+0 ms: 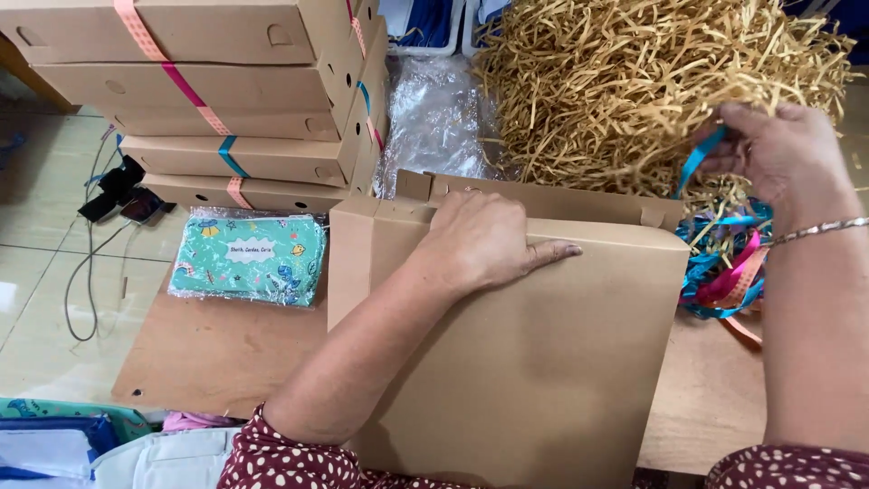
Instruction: The person assembles a brown cardboard box by folding the side flaps and tucking the tabs into the corresponding slots. They rotate the box to secure each side and ensure the structure is properly formed.
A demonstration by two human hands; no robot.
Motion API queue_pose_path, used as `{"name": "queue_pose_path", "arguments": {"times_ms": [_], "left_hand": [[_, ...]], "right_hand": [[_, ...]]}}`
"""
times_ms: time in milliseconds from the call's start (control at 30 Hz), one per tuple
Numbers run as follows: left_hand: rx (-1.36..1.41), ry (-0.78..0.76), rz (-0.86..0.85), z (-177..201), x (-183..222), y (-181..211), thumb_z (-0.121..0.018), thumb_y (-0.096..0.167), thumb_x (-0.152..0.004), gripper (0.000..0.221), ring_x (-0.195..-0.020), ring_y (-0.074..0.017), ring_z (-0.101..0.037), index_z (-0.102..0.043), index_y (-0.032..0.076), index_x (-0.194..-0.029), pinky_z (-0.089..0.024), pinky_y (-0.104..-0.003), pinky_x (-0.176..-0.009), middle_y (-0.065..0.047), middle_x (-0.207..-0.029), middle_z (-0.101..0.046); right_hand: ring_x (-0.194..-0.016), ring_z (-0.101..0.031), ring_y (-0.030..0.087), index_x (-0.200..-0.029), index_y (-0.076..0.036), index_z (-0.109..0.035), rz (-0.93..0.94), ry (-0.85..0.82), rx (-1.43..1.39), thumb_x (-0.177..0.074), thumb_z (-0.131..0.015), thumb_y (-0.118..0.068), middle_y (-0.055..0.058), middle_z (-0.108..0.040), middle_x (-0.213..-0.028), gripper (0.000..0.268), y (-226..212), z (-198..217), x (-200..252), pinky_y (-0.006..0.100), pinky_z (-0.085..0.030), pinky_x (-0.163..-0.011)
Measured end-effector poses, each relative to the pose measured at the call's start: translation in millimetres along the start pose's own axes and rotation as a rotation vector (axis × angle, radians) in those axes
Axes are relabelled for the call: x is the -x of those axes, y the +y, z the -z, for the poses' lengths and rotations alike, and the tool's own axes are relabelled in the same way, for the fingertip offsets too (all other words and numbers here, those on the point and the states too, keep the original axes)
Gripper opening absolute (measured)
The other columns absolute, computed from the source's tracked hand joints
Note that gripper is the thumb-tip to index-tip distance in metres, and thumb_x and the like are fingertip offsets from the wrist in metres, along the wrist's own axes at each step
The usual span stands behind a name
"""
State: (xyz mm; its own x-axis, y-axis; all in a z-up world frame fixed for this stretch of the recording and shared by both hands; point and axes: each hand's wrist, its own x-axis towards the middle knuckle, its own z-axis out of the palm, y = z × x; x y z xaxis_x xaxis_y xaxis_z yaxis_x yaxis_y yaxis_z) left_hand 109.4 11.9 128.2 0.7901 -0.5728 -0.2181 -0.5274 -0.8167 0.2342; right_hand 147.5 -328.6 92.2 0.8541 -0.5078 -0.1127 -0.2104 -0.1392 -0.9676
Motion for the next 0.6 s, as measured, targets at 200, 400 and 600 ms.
{"name": "queue_pose_path", "arguments": {"times_ms": [200, 400, 600], "left_hand": [[-0.007, 0.024, 0.026, 0.9, -0.2, -6.8, -0.033, 0.086, -0.084, 0.092, -0.1, -0.043, -0.067, -0.077, 0.006, -0.095, -0.041, -0.056, -0.101, -0.02, -0.102, -0.075], [0.043, 0.121, -0.005, -0.2, -0.8, -17.4, -0.046, 0.088, -0.08, 0.091, -0.11, -0.0408, -0.064, -0.065, 0.006, -0.115, -0.047, -0.056, -0.096, -0.02, -0.118, -0.07], [0.025, 0.165, -0.056, -4.1, -6.0, -30.7, -0.044, 0.086, -0.084, 0.088, -0.1, -0.0416, -0.066, -0.064, 0.004, -0.107, -0.046, -0.056, -0.092, -0.02, -0.106, -0.072]], "right_hand": [[-0.084, -0.075, 0.016, -0.156, 0.019, -0.015, 0.489, -0.002, 0.227, -0.132, -0.077, -0.046, 0.028, -0.065, -0.132, 0.093, 21.3, 43.9, -102.9, 0.027, -0.069, -0.067], [-0.077, -0.069, 0.048, -0.157, 0.003, -0.04, -0.116, -0.089, 0.769, -0.121, -0.047, -0.054, 0.038, -0.071, -0.104, 0.068, -69.3, -24.1, 34.8, 0.056, -0.057, -0.074], [-0.059, -0.048, 0.028, -0.14, 0.018, -0.05, 0.459, 0.286, 0.967, -0.119, -0.084, -0.023, 0.016, -0.051, -0.085, 0.057, 22.0, 50.5, -28.1, 0.039, -0.045, -0.039]]}}
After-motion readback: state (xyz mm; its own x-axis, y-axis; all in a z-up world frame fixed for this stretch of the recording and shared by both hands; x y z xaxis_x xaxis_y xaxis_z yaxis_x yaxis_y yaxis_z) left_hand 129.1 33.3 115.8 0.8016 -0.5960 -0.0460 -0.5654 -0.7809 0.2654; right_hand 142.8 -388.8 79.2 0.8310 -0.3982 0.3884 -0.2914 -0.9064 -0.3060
